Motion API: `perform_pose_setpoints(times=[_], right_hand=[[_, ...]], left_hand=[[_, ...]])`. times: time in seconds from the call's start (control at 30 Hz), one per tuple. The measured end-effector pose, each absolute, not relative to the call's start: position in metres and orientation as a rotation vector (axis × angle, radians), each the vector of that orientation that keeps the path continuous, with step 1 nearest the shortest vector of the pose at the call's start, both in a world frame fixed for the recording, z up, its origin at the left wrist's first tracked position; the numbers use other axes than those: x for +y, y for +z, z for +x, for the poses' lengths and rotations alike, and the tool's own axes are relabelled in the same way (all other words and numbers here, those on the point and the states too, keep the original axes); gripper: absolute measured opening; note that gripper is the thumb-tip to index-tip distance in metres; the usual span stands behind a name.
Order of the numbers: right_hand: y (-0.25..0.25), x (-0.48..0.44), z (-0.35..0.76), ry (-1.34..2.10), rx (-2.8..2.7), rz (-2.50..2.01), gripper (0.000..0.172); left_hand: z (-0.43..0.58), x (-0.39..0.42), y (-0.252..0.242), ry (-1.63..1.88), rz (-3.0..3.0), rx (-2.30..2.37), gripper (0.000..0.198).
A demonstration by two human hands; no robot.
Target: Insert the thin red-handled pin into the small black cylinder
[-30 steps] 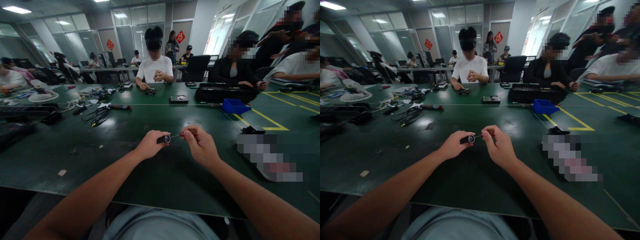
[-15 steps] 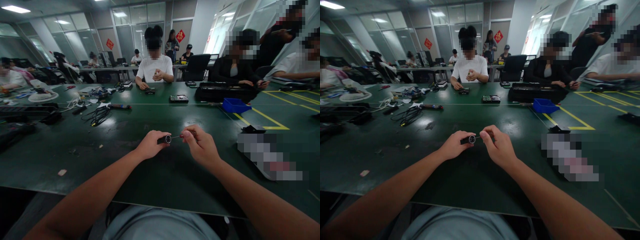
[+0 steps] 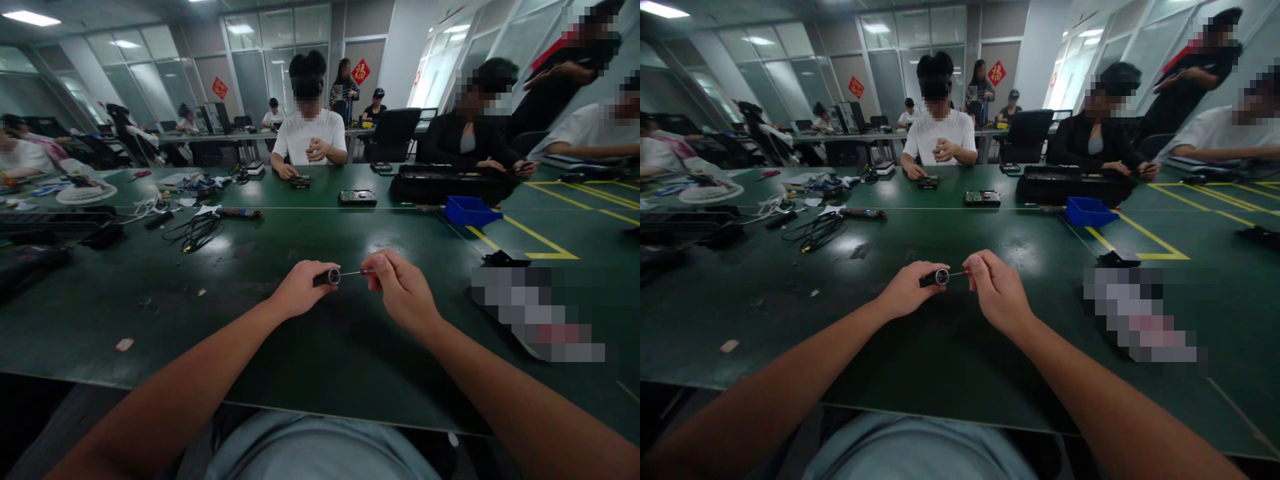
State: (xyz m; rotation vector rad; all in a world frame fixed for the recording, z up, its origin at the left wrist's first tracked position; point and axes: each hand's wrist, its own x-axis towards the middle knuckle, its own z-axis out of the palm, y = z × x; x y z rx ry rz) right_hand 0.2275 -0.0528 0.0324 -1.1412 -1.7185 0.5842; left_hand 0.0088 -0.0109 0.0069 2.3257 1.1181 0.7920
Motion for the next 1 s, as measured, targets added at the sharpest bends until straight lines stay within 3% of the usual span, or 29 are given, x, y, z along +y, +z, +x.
perform_pose_setpoints(times=[0.23, 0.37, 0.53, 0.8, 1.0], right_hand=[[0.029, -0.049, 0.228, 0.701, -1.621, -1.054, 0.016], [0.032, -0.050, 0.227, 0.691, -1.690, -1.061, 0.026], [0.030, -0.049, 0.225, 0.735, -1.549, -1.073, 0.014], [0.029, -0.043, 0.223, 0.858, -1.368, -1.019, 0.024], [0.020, -0.029, 0.226, 1.198, -0.961, -0.991, 0.020]], left_hand=[[0.007, -0.010, 0.007, 0.853, 2.244, 1.160, 0.039], [0.008, -0.010, 0.006, 0.816, 2.275, 1.139, 0.037], [0.007, -0.010, 0.008, 0.823, 2.266, 1.140, 0.038], [0.008, -0.011, 0.007, 0.851, 2.288, 1.122, 0.038], [0.007, -0.007, 0.006, 0.960, 2.274, 1.059, 0.038]])
